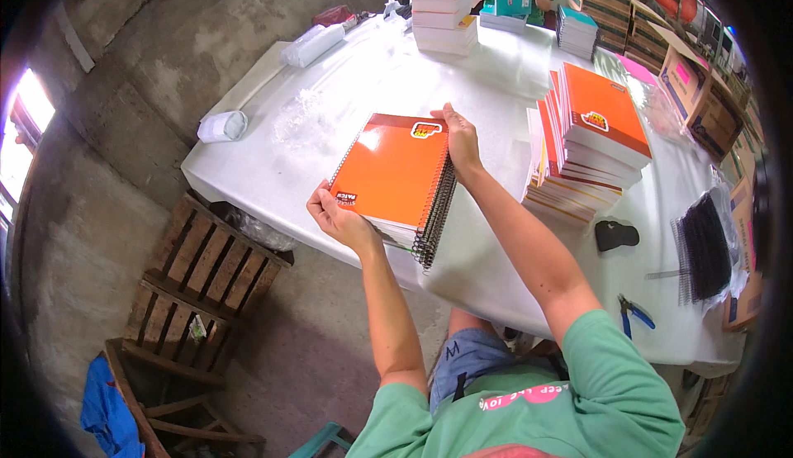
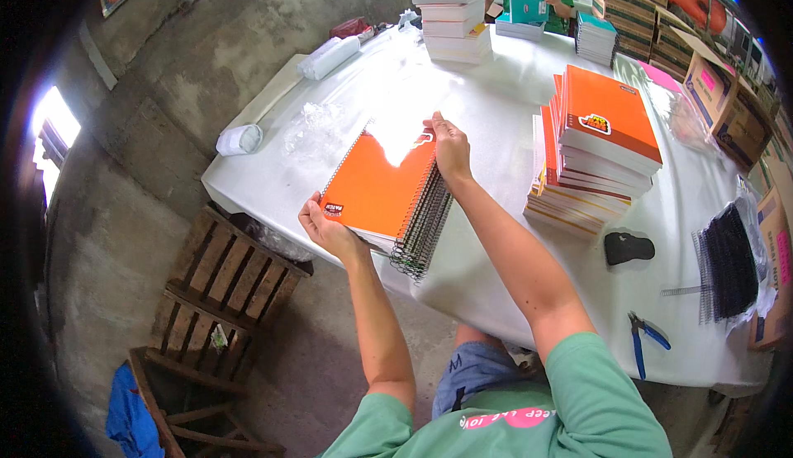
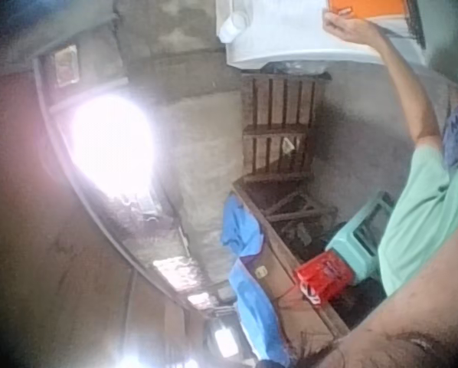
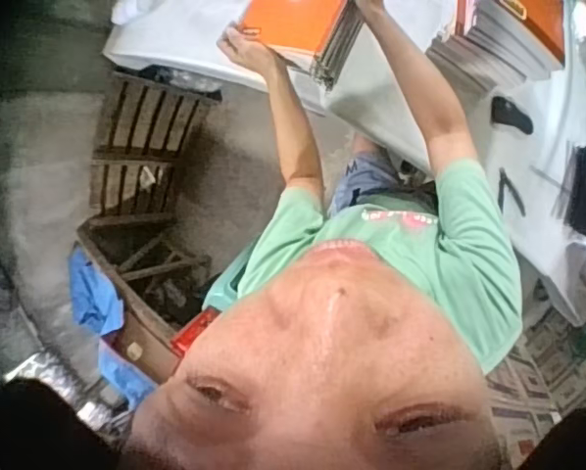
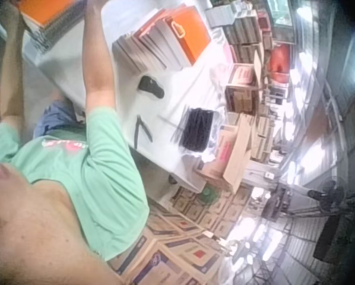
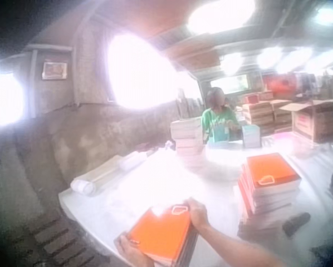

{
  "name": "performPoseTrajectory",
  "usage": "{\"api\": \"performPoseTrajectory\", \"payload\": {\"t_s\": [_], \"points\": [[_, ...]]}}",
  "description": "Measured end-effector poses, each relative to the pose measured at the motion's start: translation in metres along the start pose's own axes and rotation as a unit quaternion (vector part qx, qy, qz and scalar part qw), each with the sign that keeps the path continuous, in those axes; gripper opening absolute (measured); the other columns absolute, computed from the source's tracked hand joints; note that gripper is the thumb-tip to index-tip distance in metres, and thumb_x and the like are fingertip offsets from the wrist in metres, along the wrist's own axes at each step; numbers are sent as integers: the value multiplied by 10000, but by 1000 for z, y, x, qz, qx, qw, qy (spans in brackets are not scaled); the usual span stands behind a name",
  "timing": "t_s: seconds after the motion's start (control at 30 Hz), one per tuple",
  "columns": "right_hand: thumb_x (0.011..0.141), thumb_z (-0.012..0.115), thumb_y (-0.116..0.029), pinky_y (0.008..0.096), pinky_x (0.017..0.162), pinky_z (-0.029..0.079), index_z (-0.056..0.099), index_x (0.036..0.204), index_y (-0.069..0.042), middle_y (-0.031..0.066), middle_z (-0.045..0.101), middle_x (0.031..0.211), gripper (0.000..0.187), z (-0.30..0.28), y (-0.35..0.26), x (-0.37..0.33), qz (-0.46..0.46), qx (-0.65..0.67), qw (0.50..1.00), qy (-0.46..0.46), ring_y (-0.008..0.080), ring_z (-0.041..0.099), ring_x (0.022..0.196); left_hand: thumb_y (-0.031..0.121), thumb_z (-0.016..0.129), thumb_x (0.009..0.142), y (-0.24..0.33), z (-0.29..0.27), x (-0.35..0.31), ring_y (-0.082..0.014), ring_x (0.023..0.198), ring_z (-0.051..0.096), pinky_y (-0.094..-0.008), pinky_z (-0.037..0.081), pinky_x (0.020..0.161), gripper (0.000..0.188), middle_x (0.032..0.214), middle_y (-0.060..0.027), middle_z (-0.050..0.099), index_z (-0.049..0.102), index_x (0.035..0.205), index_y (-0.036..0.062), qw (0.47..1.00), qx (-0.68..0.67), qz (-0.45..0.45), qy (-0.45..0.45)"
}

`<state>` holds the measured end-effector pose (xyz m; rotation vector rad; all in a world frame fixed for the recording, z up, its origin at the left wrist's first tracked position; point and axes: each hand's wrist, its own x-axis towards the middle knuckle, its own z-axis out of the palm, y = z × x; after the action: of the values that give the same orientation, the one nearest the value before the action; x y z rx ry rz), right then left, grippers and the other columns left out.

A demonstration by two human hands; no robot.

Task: The person binds notebooks by threading a plastic spiral coil through the pre-punched holes of notebook stacks and trimming the excess coil with a tool.

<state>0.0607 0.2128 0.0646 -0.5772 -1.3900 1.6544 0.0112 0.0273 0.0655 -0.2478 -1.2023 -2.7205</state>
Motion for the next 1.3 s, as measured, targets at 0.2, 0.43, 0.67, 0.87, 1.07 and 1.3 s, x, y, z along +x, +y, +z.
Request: {"api": "performPoseTrajectory", "payload": {"t_s": [0.2,0.43,0.67,0.87,1.07,1.3], "points": [[909,543,-272,358,894,434,579,1134,-36,140,535,1136,327,0,-35,-27,-217,-216,951,46,267,528,1066,357,405,982,1,-12,9,-193,953,488,-350,423,857,357,1044,-105,476,453,1077,17,994,94,53,32],[772,692,-378,413,901,415,471,1272,-129,106,542,1166,601,-162,-187,-62,-388,-534,730,180,315,525,1084,309,454,929,69,-7,-34,-176,1106,428,-325,314,905,316,1164,-64,474,469,1110,50,953,128,241,130],[714,750,-393,390,756,501,549,1114,38,181,609,1050,621,-289,-222,-47,153,-422,889,93,269,595,964,274,438,912,89,57,-137,-241,1147,417,-369,340,946,326,1182,-118,443,395,1144,49,925,37,359,-117],[714,777,-299,353,802,473,524,1104,34,175,613,1046,573,-348,-229,-72,-112,-457,861,193,249,600,943,165,552,883,59,83,-239,-245,1193,403,-379,328,983,477,1251,-123,420,309,1279,55,923,-44,-4,-381],[772,737,-85,291,822,431,461,1097,-18,109,569,1010,432,-249,-140,-194,-270,-198,908,251,158,537,943,135,591,897,22,97,-280,-173,1192,457,-337,359,979,518,1304,-80,465,336,1343,73,807,-185,-441,-346],[709,789,-81,339,977,399,401,1310,-59,93,424,1324,715,-306,-161,-272,-218,-161,953,133,189,454,1207,95,636,862,21,47,-212,-134,909,549,-294,438,833,303,1037,-56,577,470,1109,38,857,33,-163,-488]]}}
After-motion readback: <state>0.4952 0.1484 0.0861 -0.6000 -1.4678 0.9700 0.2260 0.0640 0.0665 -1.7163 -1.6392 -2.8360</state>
